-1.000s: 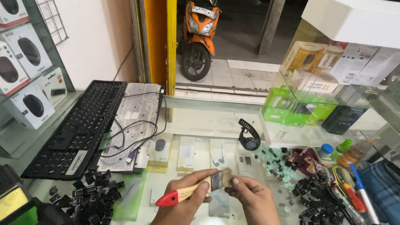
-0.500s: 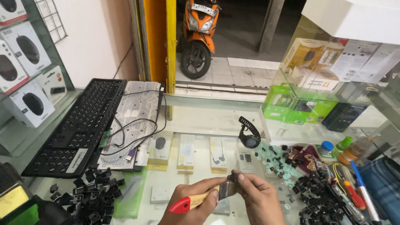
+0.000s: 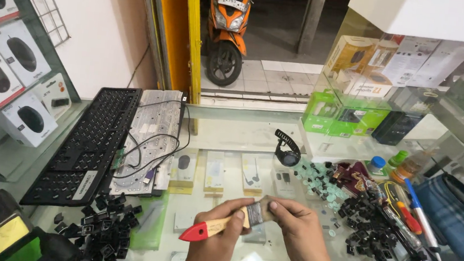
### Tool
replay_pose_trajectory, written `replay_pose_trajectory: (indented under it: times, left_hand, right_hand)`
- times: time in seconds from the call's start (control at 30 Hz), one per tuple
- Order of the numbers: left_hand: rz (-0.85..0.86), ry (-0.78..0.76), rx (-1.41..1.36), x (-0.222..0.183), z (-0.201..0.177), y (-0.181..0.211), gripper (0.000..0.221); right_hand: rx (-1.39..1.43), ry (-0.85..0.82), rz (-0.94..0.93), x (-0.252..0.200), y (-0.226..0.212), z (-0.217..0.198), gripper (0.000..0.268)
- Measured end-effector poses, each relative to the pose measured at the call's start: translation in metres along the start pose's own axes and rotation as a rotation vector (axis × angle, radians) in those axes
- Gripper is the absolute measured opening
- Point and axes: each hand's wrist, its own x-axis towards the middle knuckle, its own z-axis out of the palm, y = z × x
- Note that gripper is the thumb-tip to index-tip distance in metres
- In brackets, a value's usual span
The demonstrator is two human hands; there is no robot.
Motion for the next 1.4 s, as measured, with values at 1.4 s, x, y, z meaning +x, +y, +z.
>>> replay_pose_trajectory:
  times: [1.4]
  left_hand:
    - [0.152,-0.004,0.06,-0.007,-0.007,0.024,0.036]
  right_hand:
    - [0.08,-0.16,-0.043,-0.004,-0.008,-0.004,0.042]
